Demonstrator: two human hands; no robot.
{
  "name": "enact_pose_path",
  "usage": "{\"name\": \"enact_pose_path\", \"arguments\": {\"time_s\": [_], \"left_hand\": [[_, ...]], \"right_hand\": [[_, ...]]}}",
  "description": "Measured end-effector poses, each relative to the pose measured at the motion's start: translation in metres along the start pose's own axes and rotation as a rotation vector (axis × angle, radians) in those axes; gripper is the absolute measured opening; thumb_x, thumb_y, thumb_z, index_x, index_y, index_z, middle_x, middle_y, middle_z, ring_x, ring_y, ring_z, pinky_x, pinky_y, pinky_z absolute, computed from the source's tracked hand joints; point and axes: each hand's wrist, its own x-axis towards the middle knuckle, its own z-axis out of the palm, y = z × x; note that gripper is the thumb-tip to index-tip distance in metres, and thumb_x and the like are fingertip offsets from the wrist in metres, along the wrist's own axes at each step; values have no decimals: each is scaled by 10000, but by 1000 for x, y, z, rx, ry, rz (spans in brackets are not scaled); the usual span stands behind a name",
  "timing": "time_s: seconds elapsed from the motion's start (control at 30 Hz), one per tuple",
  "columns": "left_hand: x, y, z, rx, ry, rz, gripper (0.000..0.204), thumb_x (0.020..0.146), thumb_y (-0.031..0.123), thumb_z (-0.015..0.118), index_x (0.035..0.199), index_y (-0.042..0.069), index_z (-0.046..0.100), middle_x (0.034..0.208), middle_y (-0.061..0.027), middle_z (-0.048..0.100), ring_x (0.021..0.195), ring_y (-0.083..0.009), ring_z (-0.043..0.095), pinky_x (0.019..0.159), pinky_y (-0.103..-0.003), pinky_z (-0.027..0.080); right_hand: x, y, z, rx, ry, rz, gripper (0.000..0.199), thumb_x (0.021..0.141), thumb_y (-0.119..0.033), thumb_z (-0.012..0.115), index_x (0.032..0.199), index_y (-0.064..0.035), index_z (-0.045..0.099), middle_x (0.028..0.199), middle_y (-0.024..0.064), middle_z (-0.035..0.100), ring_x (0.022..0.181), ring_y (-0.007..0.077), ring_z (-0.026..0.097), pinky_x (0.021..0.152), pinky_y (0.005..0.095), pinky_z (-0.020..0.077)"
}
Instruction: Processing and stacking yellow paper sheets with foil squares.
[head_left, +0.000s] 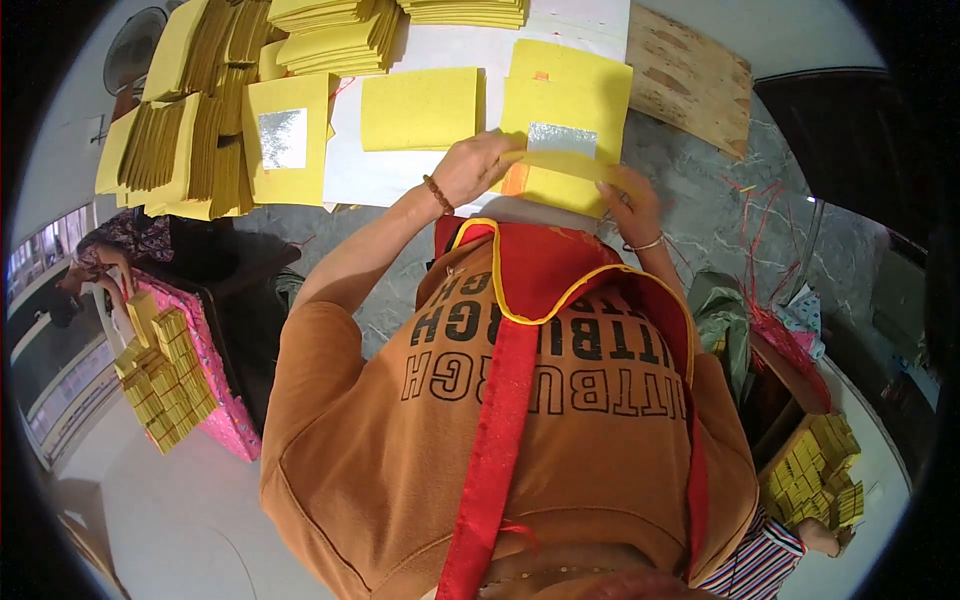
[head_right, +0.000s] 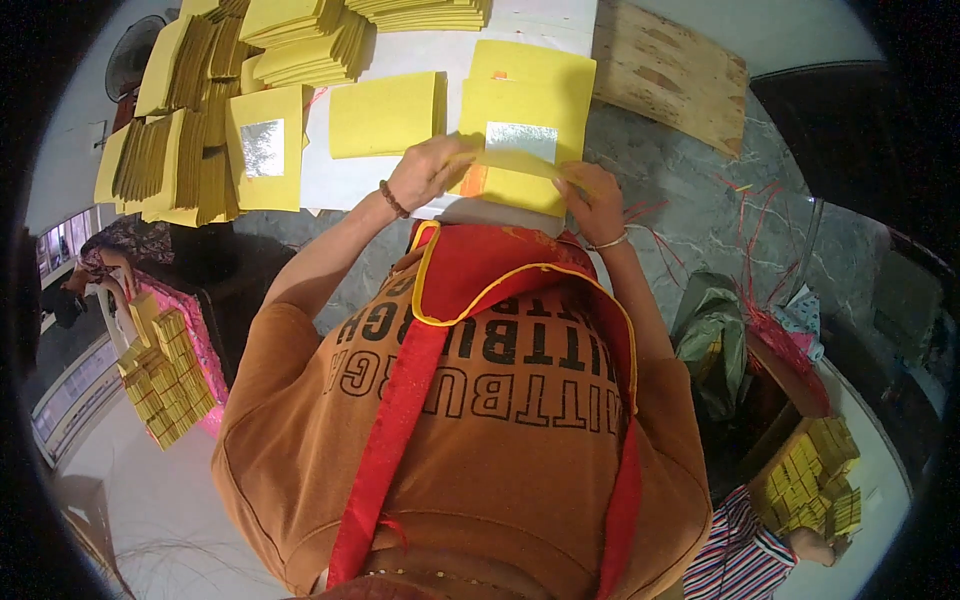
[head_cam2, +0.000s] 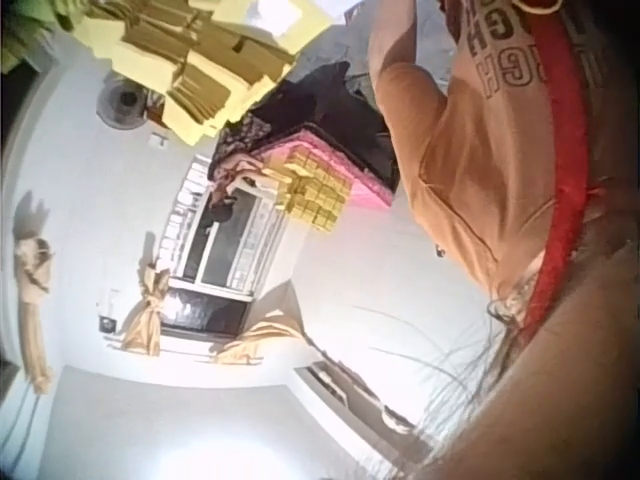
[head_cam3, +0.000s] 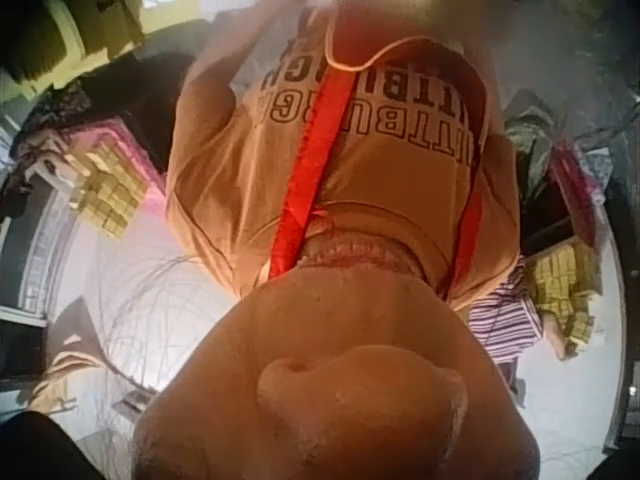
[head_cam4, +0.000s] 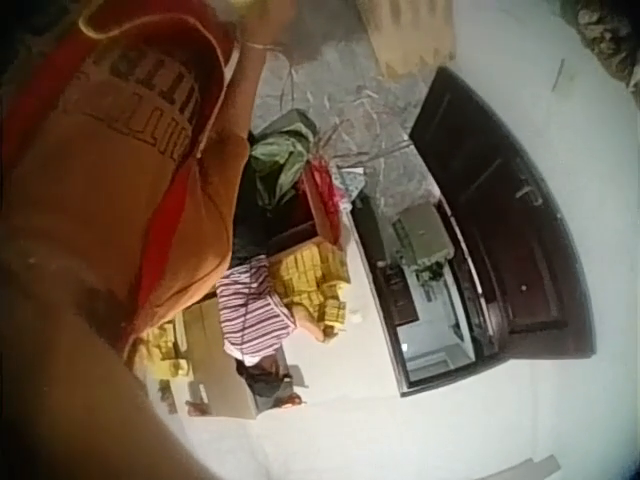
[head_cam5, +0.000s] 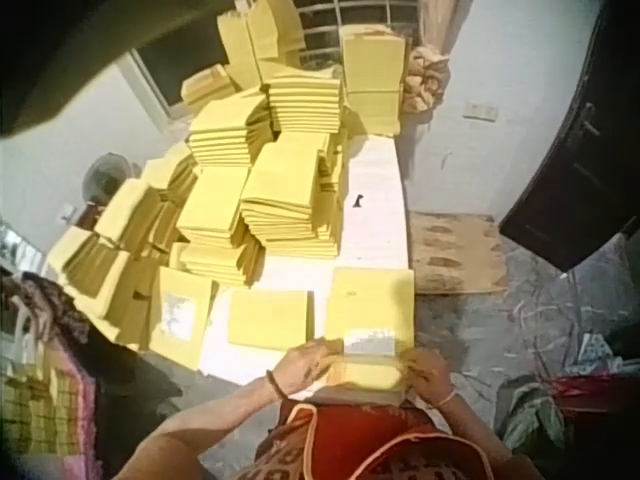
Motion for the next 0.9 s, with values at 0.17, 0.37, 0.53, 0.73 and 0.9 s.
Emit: {"name": "enact_pose_path", "arguments": {"time_s": [0.17,0.37,0.53,0.73,0.9], "left_hand": [[16,7,11,-116,102,-375,221,867,219,519,817,4,521,608,-186,546,571,-354,549,533,-415,436],[21,-4,21,-59,123,-578,234,831,222,556,791,-4,507,606,-177,552,566,-353,554,513,-410,422],[24,-2,24,-267,222,-612,254,792,115,581,981,19,441,561,-126,531,501,-282,540,479,-377,402],[21,3,23,-240,256,-594,504,782,80,581,1206,50,310,548,-117,511,500,-270,533,474,-373,394],[25,2,18,-148,185,-560,440,782,86,584,1182,76,403,552,-128,513,526,-307,545,506,-389,422]], "right_hand": [[22,-1,10,249,38,399,285,794,-222,621,1017,-47,589,892,98,644,769,175,618,665,303,461],[36,-9,14,401,169,514,356,767,-185,651,1085,-50,563,902,90,645,777,145,611,688,271,468],[35,-1,19,200,194,332,380,750,-156,662,1107,-69,563,956,104,644,823,158,619,721,269,472],[36,-2,19,187,155,412,363,740,-195,669,1079,-91,593,964,126,644,842,202,632,719,294,478],[38,-6,21,126,170,458,340,730,-209,670,1044,-95,607,921,125,649,818,229,635,704,314,479]]}}
